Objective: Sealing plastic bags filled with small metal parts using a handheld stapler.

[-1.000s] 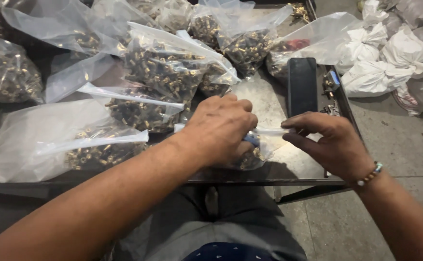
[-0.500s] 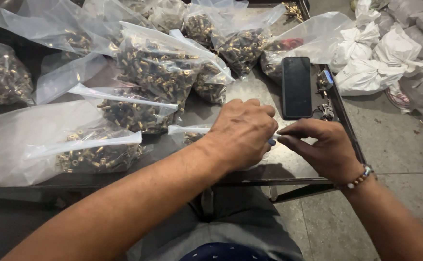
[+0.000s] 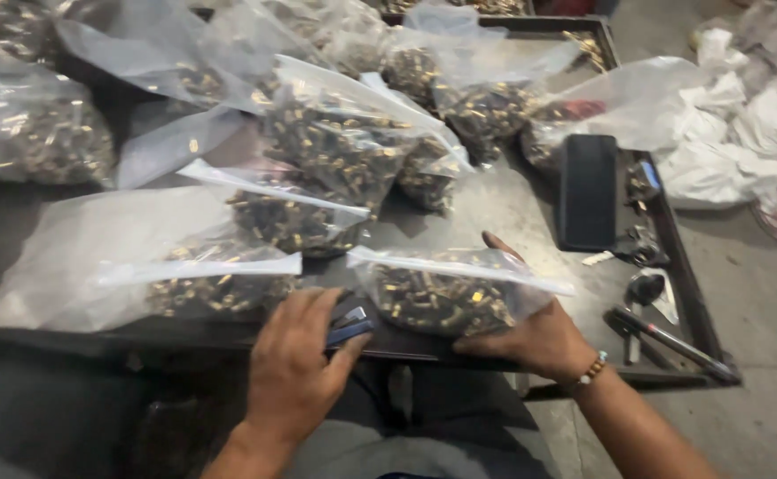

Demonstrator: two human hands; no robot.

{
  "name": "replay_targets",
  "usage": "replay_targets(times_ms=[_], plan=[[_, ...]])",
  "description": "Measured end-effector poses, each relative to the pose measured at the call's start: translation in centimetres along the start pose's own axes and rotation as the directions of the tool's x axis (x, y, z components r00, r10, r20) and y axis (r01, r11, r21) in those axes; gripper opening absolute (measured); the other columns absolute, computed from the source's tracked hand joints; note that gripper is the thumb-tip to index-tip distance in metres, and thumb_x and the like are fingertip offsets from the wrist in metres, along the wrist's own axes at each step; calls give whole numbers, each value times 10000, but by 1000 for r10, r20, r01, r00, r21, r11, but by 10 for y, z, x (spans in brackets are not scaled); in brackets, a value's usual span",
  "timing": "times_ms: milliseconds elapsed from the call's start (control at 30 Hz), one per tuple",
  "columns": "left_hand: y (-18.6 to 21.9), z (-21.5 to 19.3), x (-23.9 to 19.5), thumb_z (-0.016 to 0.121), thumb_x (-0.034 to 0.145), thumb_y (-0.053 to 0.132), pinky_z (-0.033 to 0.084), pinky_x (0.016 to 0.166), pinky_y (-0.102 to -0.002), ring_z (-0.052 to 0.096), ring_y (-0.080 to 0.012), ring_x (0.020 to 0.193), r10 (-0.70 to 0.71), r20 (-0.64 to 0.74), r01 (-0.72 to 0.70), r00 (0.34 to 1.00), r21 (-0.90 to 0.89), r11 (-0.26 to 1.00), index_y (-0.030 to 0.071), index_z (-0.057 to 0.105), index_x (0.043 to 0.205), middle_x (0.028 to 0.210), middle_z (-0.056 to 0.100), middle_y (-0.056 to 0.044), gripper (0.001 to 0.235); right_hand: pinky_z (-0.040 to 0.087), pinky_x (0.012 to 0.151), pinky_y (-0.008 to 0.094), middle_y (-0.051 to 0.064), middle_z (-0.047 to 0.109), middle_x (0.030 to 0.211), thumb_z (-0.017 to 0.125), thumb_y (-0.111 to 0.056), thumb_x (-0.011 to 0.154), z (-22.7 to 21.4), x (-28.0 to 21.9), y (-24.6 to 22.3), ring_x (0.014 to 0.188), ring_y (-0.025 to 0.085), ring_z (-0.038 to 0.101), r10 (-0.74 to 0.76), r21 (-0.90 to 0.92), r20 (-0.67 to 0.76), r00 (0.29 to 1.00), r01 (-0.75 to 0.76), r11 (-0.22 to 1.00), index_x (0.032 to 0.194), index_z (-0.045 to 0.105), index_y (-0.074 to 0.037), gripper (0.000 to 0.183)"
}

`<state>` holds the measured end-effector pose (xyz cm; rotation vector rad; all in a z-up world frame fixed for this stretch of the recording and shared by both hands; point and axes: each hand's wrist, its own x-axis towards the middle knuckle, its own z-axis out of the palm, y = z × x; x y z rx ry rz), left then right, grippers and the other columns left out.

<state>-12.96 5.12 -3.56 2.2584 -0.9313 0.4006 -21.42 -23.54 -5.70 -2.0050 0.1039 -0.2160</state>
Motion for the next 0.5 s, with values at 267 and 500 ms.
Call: replay_targets(times_ms=[267, 500], plan=[[-13, 32, 20, 833, 716, 420, 466, 977, -493, 582, -429, 1176, 58, -4, -57, 998, 89, 994, -62, 568, 1355, 1306, 592, -244, 843, 538, 1004, 308, 58, 686, 1273, 956, -158, 557, 5, 1, 7, 1162, 147, 651, 116, -9, -7, 993, -116, 993, 1471, 454, -90, 1045], [-11, 43, 59, 919, 618, 473, 476, 1049, -432, 608, -372, 1181, -294, 518, 321, 803, 40, 946, -4, 684, 1123, 1205, 661, -191, 733, 517, 1005, 356, 98, 603, 1382, 961, -150, 518, 7, 2, 19, 1186, 208, 630, -81, -239, -42, 996, 68, 969, 1403, 481, -74, 1010]])
